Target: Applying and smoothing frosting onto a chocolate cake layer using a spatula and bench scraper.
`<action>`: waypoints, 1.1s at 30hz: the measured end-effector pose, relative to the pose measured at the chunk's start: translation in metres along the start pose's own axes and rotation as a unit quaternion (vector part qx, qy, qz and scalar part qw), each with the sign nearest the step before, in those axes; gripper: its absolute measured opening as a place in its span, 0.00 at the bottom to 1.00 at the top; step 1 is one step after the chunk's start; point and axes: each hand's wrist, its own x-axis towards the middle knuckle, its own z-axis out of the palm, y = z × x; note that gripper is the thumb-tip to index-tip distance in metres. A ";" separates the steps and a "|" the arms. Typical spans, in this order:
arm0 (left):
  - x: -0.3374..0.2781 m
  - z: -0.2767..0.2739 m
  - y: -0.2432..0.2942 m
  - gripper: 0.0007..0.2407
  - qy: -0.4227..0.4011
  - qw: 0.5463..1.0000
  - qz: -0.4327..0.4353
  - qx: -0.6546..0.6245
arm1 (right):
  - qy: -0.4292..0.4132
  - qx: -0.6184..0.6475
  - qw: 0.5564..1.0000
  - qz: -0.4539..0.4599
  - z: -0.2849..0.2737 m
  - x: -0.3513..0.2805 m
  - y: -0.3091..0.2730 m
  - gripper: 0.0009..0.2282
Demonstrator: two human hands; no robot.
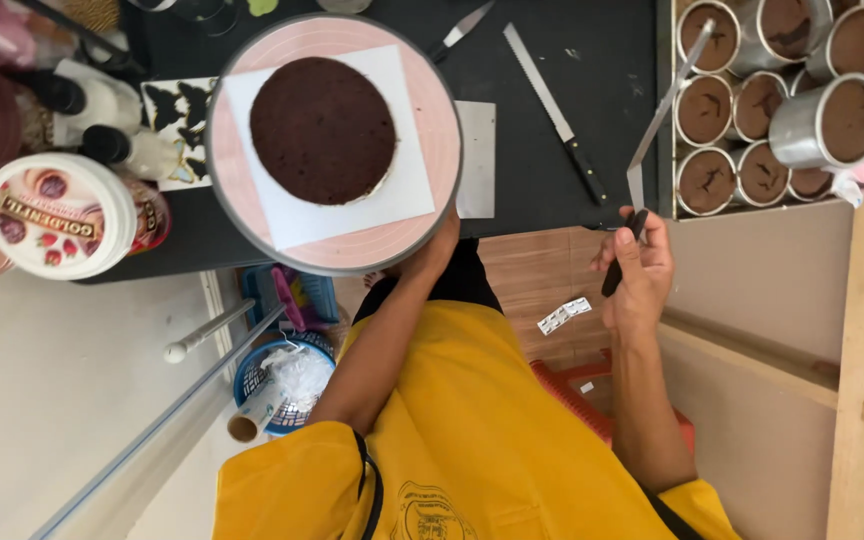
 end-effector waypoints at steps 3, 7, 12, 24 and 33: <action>0.043 -0.011 0.031 0.19 0.003 0.826 -0.155 -0.542 | 0.028 0.010 0.999 0.040 -0.018 -0.002 0.019 0.15; 0.053 -0.004 0.019 0.13 0.029 -0.079 -0.168 -0.982 | 0.026 -0.053 0.998 0.019 -0.038 0.003 0.042 0.15; -0.008 -0.035 -0.051 0.17 0.056 -0.465 -0.088 -0.879 | -0.036 -0.152 0.988 0.002 -0.056 0.011 0.053 0.17; -0.122 0.040 -0.138 0.23 0.069 -0.483 -0.007 -0.873 | -0.110 -0.454 0.868 -0.170 -0.097 0.011 -0.051 0.16; -0.133 0.022 -0.111 0.19 0.105 -0.561 0.026 -0.820 | -0.162 -0.023 0.986 0.024 -0.046 0.007 0.035 0.28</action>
